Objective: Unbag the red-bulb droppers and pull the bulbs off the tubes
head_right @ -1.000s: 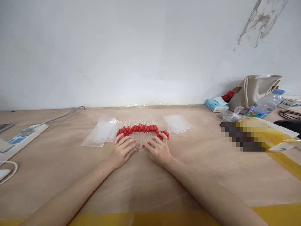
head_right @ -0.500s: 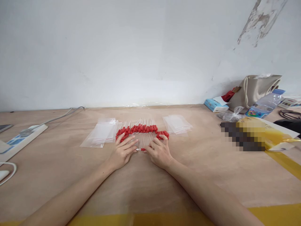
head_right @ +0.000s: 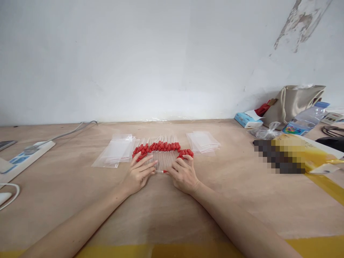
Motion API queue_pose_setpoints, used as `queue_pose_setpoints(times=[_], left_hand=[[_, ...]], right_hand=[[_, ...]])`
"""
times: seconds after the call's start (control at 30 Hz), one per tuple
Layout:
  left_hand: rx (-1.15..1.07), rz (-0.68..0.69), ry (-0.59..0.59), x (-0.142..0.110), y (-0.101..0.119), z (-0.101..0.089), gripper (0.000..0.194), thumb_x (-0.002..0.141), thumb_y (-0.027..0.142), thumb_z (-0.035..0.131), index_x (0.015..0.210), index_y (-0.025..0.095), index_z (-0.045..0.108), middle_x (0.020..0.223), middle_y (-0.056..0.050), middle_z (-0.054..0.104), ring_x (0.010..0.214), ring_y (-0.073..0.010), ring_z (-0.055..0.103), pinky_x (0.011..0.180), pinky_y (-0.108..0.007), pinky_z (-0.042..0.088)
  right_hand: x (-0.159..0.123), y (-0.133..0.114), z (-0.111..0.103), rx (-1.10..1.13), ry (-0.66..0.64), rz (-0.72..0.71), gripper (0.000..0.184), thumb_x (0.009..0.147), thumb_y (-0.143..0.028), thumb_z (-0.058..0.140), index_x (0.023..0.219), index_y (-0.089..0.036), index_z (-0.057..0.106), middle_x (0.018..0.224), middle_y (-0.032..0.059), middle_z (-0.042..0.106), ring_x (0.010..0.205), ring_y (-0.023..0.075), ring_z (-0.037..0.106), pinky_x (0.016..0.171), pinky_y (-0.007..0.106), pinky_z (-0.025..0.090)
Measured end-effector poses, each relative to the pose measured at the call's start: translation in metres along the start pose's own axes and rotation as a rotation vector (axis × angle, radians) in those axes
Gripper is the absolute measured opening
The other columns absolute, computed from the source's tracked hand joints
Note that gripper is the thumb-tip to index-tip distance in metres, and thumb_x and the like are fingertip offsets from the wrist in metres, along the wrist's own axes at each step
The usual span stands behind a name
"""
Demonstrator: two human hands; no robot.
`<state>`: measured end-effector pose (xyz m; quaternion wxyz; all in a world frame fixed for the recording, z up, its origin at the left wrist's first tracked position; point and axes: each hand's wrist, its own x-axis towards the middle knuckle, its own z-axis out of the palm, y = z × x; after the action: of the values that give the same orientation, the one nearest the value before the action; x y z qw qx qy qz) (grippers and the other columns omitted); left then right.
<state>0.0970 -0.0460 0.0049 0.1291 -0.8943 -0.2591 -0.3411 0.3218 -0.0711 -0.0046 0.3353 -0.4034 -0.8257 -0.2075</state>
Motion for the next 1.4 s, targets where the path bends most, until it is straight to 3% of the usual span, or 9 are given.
queue_pose_setpoints(times=[0.2,0.37,0.5,0.73,0.9,1.03,1.23,1.4], left_hand=[[-0.040,-0.240,0.071,-0.010,-0.010,0.002,0.019,0.083,0.018,0.047,0.096,0.021,0.061,0.093,-0.006,0.060,0.084,-0.0159,0.055,0.076,-0.033,0.046],[0.004,-0.347,0.067,-0.005,-0.019,0.011,0.037,0.084,0.011,0.035,0.119,0.013,0.047,0.093,-0.009,0.044,0.081,-0.0148,0.049,0.072,-0.029,0.046],[0.059,-0.337,0.045,-0.006,-0.025,0.010,0.037,0.083,0.009,0.034,0.118,0.014,0.047,0.087,-0.007,0.046,0.077,-0.0145,0.049,0.071,-0.028,0.046],[0.003,-0.370,0.008,-0.007,-0.020,0.006,0.018,0.085,0.016,0.039,0.085,0.015,0.056,0.080,-0.005,0.052,0.072,-0.0140,0.053,0.068,-0.027,0.046],[-0.110,-0.350,-0.039,-0.009,-0.016,0.008,0.018,0.083,0.027,0.048,0.093,0.016,0.057,0.093,-0.007,0.055,0.088,-0.0170,0.054,0.077,-0.031,0.047],[-0.148,-0.334,-0.088,-0.009,-0.014,0.003,0.030,0.079,0.034,0.053,0.103,0.016,0.055,0.104,-0.009,0.053,0.099,-0.0211,0.050,0.086,-0.037,0.045],[-0.157,-0.347,-0.063,-0.010,-0.015,0.002,0.022,0.084,0.027,0.046,0.102,0.017,0.055,0.102,-0.008,0.051,0.100,-0.0195,0.048,0.088,-0.038,0.043],[-0.146,-0.346,-0.053,-0.011,-0.015,0.002,0.020,0.085,0.025,0.044,0.099,0.018,0.057,0.101,-0.007,0.050,0.097,-0.0183,0.048,0.086,-0.036,0.043]], right_hand=[[0.001,0.029,-0.005,0.219,0.168,0.310,0.017,0.083,-0.027,0.049,0.089,-0.022,0.064,0.082,0.0030,0.058,0.077,0.0134,0.053,0.074,0.030,0.039],[0.006,0.052,0.003,0.348,0.216,0.572,0.026,0.083,-0.028,0.043,0.099,-0.019,0.062,0.090,0.0073,0.053,0.081,0.0153,0.055,0.068,0.029,0.045],[0.006,0.064,0.005,0.379,0.172,0.746,0.030,0.077,-0.030,0.050,0.102,-0.016,0.058,0.085,0.0069,0.058,0.071,0.0152,0.055,0.062,0.029,0.045],[0.007,0.061,-0.002,0.302,0.066,0.712,0.021,0.075,-0.038,0.052,0.080,-0.022,0.063,0.079,0.0028,0.065,0.079,0.0189,0.053,0.076,0.035,0.036],[0.007,0.062,-0.001,0.224,0.076,0.693,0.022,0.076,-0.040,0.050,0.079,-0.023,0.064,0.079,0.0022,0.066,0.083,0.0202,0.052,0.083,0.038,0.028],[0.003,0.071,0.001,0.190,0.106,0.793,0.020,0.074,-0.038,0.051,0.079,-0.023,0.063,0.081,0.0022,0.066,0.083,0.0199,0.052,0.083,0.038,0.027],[-0.002,0.079,0.002,0.141,-0.097,0.967,0.020,0.071,-0.040,0.051,0.074,-0.024,0.063,0.076,0.0011,0.066,0.083,0.0229,0.052,0.083,0.043,0.024],[-0.003,0.082,0.002,0.027,-0.189,0.995,0.033,0.077,-0.047,0.041,0.068,-0.025,0.065,0.076,0.0036,0.066,0.086,0.0256,0.052,0.081,0.044,0.023]])
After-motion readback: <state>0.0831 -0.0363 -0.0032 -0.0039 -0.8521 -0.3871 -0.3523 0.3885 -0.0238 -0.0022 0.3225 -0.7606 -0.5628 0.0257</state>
